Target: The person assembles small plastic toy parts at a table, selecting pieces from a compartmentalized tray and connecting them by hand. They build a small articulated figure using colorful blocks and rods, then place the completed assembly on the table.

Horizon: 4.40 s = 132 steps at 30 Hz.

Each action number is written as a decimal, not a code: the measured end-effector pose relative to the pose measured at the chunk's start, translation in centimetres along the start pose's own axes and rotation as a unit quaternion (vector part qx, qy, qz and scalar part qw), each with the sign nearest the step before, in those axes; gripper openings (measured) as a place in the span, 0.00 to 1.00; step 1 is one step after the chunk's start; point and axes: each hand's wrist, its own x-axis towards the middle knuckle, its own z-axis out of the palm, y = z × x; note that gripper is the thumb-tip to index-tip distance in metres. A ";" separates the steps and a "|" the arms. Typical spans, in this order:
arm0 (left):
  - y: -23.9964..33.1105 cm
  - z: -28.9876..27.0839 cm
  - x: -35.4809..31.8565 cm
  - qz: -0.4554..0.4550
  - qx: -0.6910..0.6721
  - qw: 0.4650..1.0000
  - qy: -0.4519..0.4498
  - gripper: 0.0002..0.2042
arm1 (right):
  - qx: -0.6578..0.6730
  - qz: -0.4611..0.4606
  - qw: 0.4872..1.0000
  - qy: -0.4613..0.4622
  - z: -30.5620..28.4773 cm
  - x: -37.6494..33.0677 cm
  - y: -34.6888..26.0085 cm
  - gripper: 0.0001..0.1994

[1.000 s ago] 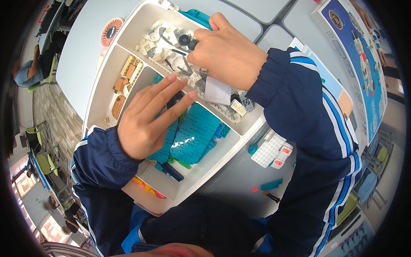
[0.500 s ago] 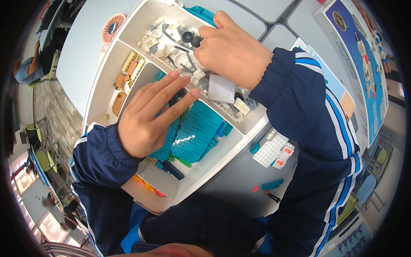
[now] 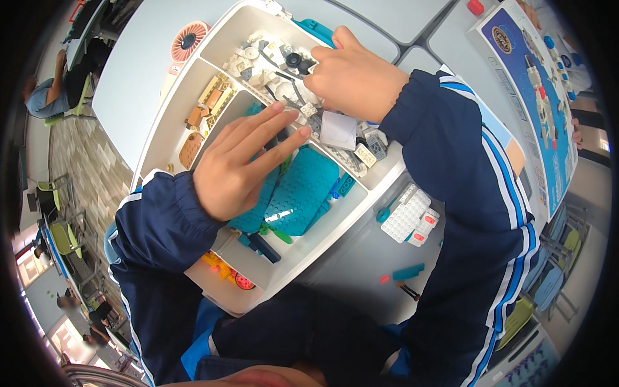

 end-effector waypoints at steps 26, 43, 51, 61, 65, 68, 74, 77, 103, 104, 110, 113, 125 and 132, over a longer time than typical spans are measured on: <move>4.6 -3.1 3.7 -0.329 -0.852 0.407 0.036 0.30 | 0.776 0.169 0.591 0.141 -3.3 -6.9 -6.9 0.14; 4.1 -2.2 5.8 -0.268 -0.809 0.522 0.040 0.22 | 0.703 0.159 0.673 0.166 -4.4 -8.9 -6.5 0.19; 6.3 -3.5 4.6 -0.210 -0.822 0.528 -0.024 0.24 | 0.789 0.112 0.546 0.260 -7.0 -13.9 -13.9 0.20; 7.8 -0.6 6.7 -0.301 -0.734 0.602 0.092 0.29 | 0.883 0.180 0.200 0.384 -4.1 -24.8 -27.3 0.20; 1.7 2.4 8.8 -0.398 -0.713 0.561 0.136 0.34 | 0.860 0.183 0.124 0.459 -1.3 -27.9 -29.1 0.23; 3.7 3.1 8.7 -0.372 -0.664 0.626 0.170 0.31 | 0.847 0.168 0.120 0.490 -0.5 -29.8 -30.5 0.24; 11.0 0.7 3.3 -0.215 -0.629 0.739 0.113 0.23 | 0.840 0.137 0.181 0.493 0.1 -32.6 -33.5 0.25; 19.3 -2.1 -2.2 -0.124 -0.518 0.845 -0.050 0.18 | 0.818 0.166 0.237 0.497 0.2 -33.6 -34.4 0.25; 30.8 14.9 -4.9 0.098 -0.218 0.954 0.182 0.12 | 0.664 0.352 0.509 0.419 6.8 -34.6 -33.7 0.15; 30.6 15.1 -5.1 0.091 -0.218 0.955 0.181 0.12 | 0.666 0.347 0.512 0.417 6.9 -34.4 -33.8 0.15; 29.5 15.1 -5.8 0.073 -0.256 0.955 0.134 0.12 | 0.657 0.341 0.519 0.428 7.2 -33.7 -34.0 0.13; 29.3 14.8 -6.6 0.004 -0.315 0.944 0.102 0.15 | 0.586 0.367 0.547 0.472 8.0 -33.8 -34.2 0.12; 27.8 15.7 -8.1 -0.101 -0.198 0.972 0.079 0.13 | 0.395 0.439 0.685 0.427 8.4 -32.1 -34.9 0.07; 26.2 14.6 -7.7 -0.152 -0.161 0.969 0.105 0.10 | 0.320 0.423 0.720 0.448 8.5 -28.5 -32.8 0.08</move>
